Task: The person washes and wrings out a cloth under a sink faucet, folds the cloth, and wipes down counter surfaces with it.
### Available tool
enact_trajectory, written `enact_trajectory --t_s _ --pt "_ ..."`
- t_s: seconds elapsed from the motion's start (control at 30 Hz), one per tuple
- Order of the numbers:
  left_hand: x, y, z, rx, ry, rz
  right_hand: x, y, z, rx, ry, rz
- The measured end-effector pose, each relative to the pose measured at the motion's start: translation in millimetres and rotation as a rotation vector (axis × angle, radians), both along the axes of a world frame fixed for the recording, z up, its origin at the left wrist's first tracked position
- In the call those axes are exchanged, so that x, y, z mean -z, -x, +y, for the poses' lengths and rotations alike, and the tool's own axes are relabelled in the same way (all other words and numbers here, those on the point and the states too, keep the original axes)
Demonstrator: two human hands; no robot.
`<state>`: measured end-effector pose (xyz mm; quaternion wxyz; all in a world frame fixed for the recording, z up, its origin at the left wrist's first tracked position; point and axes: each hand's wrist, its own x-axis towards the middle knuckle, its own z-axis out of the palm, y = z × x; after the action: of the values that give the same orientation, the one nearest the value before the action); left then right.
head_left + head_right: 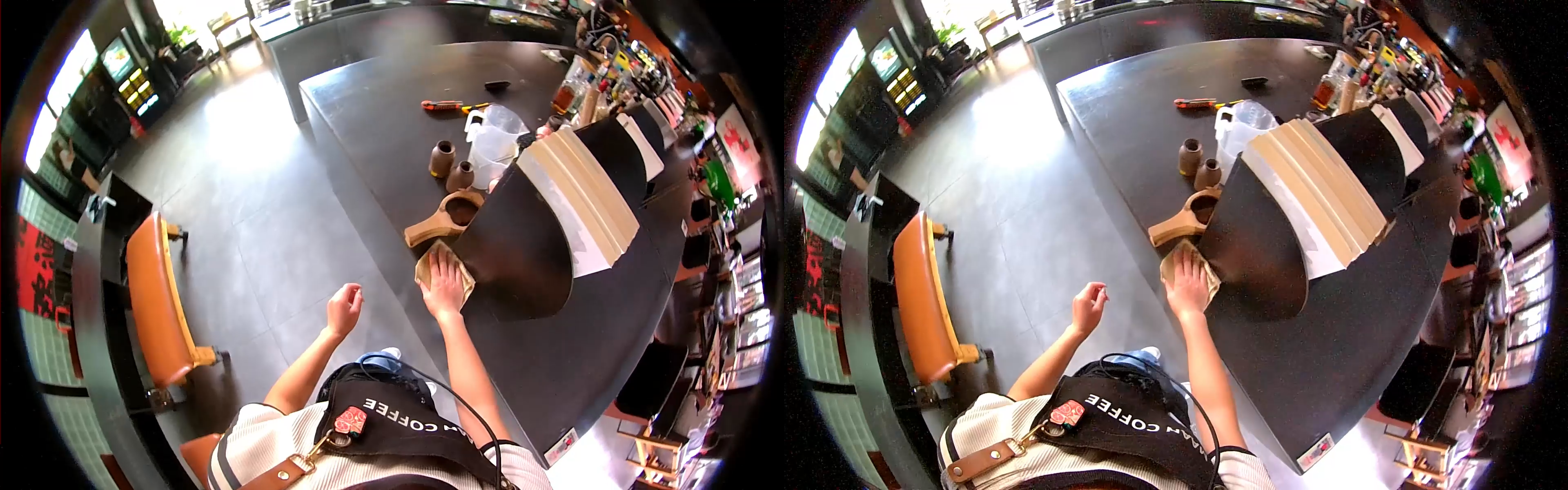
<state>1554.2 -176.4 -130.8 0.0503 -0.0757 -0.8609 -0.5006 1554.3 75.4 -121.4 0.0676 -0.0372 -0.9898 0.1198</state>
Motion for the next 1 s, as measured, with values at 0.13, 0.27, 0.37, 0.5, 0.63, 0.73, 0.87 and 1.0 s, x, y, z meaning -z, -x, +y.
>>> enact_trajectory --t_s 0.13,0.27,0.37,0.5,0.63,0.73,0.87,1.0 --pt "15 6 13 0.038 -0.049 0.009 -16 -69 12 0.115 0.058 0.048" --pt "15 8 43 0.154 -0.103 -0.036 -26 -195 51 0.307 -0.025 -0.019" --pt "8 12 73 0.281 -0.104 0.02 -23 -303 92 0.643 -0.113 -0.058" --pt "-13 3 117 0.526 -0.096 0.291 -8 -387 145 1.101 -0.031 -0.132" --pt "-41 -25 163 0.819 -0.132 0.546 -15 -363 143 1.261 -0.13 -0.005" --pt "-60 -54 198 0.922 -0.175 0.694 -14 -346 125 1.264 -0.052 -0.059" --pt "-70 -114 259 1.054 0.0 0.724 -33 -400 152 0.995 0.087 -0.008" --pt "-36 -172 309 1.036 0.108 0.611 -27 -445 235 1.102 0.027 0.045"
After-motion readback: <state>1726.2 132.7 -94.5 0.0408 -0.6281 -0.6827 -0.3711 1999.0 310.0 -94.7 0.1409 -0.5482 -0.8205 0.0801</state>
